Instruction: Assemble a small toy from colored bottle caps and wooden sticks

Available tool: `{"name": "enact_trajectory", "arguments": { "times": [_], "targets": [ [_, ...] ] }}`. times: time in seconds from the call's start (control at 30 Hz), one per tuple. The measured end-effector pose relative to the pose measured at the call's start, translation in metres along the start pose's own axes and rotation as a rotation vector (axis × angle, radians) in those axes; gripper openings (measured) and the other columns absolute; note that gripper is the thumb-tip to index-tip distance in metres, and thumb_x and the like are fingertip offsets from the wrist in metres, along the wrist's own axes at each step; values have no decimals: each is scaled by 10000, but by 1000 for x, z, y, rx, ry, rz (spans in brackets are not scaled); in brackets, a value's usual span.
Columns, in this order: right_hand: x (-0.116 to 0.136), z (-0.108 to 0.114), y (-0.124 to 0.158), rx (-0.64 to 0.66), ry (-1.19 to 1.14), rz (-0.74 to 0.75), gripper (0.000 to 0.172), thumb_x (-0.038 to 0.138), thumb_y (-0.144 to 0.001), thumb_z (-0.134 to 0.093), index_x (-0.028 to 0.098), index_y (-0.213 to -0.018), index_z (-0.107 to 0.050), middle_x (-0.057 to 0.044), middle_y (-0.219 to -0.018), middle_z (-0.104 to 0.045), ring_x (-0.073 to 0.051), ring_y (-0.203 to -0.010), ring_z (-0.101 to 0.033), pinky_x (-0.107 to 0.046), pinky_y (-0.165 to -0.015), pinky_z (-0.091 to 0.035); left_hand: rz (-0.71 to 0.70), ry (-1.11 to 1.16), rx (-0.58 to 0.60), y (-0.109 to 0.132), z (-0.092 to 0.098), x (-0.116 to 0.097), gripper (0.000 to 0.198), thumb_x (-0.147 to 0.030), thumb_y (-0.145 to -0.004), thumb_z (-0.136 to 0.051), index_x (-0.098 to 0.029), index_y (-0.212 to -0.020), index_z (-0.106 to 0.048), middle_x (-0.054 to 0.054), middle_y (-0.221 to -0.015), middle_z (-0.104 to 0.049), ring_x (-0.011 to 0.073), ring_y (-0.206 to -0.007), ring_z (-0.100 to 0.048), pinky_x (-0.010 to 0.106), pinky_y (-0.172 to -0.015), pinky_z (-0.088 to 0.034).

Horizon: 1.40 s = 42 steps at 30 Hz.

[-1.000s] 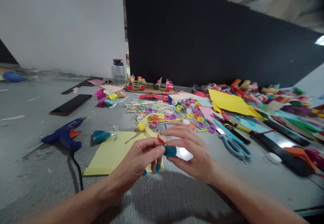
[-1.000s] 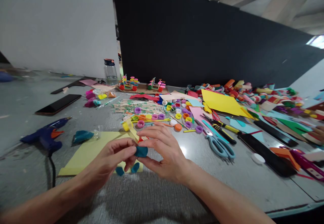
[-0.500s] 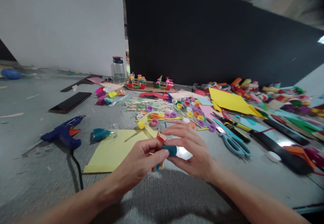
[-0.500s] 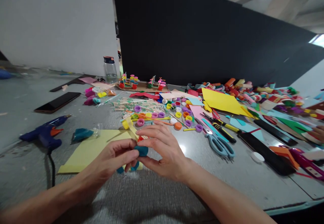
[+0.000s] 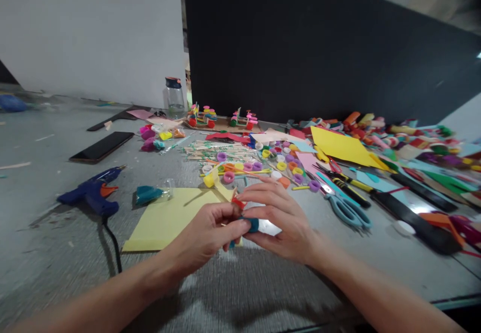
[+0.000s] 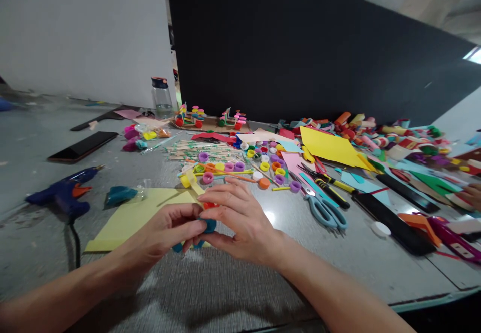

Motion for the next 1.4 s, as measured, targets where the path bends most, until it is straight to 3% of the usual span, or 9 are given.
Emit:
{"name": "enact_trajectory", "arguments": {
  "times": [0.23, 0.47, 0.63, 0.87, 1.13, 1.4],
  "targets": [
    [2, 6, -4, -43, -14, 6, 284, 210, -829, -733, 200, -1087, -617, -98, -1177, -700, -246, -1158, -625, -537, -1073, -443, -73, 103, 1, 0, 1, -10, 342, -475, -883, -570, -155, -769, -613, 7, -696, -561, 136, -624, -506, 259, -540, -397],
    [0, 6, -3, -45, 18, -2, 267, 227, -833, -723, 227, -1079, -618, -77, -1164, -710, -238, -1151, -634, -543, -1087, -431, -38, 22, -56, 0, 3, -11, 303, -406, -847, -620, -160, -675, -578, -17, -613, -535, 105, -563, -446, 243, -553, -360],
    [0, 9, -4, -53, 36, -11, 248, 231, -846, -704, 247, -1077, -614, -67, -1179, -708, -236, -1154, -637, -541, -1075, -441, -74, 49, -71, 0, 6, -13, 309, -436, -900, -553, -169, -762, -618, -13, -640, -546, 119, -586, -468, 247, -561, -388],
    [1, 12, -6, -66, 25, -11, 240, 228, -839, -718, 225, -1059, -623, -83, -1149, -715, -241, -1133, -644, -534, -1062, -455, -110, -38, -114, 3, 8, -20, 293, -352, -880, -592, -166, -655, -563, -28, -603, -522, 99, -574, -418, 237, -564, -336],
    [-2, 12, -4, -79, -20, -29, 247, 239, -846, -709, 242, -1077, -622, -77, -1172, -706, -240, -1156, -635, -524, -1040, -478, -129, -14, -128, 4, 8, -17, 238, -380, -928, -558, -183, -812, -623, -25, -678, -560, 105, -595, -465, 240, -576, -377],
    [-1, 12, -5, -79, -14, -24, 243, 238, -845, -709, 237, -1075, -631, -75, -1158, -708, -241, -1145, -639, -524, -1055, -464, -137, -33, -157, 5, 9, -21, 237, -351, -889, -593, -171, -736, -611, -23, -642, -555, 100, -578, -447, 236, -558, -356]
  ]
}}
Point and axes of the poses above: each hand's wrist, its own y-axis away from the middle knuckle, its own z-axis out of the back of the hand, x = y × z, the point moved 9 cm from there along -y, towards the middle knuckle
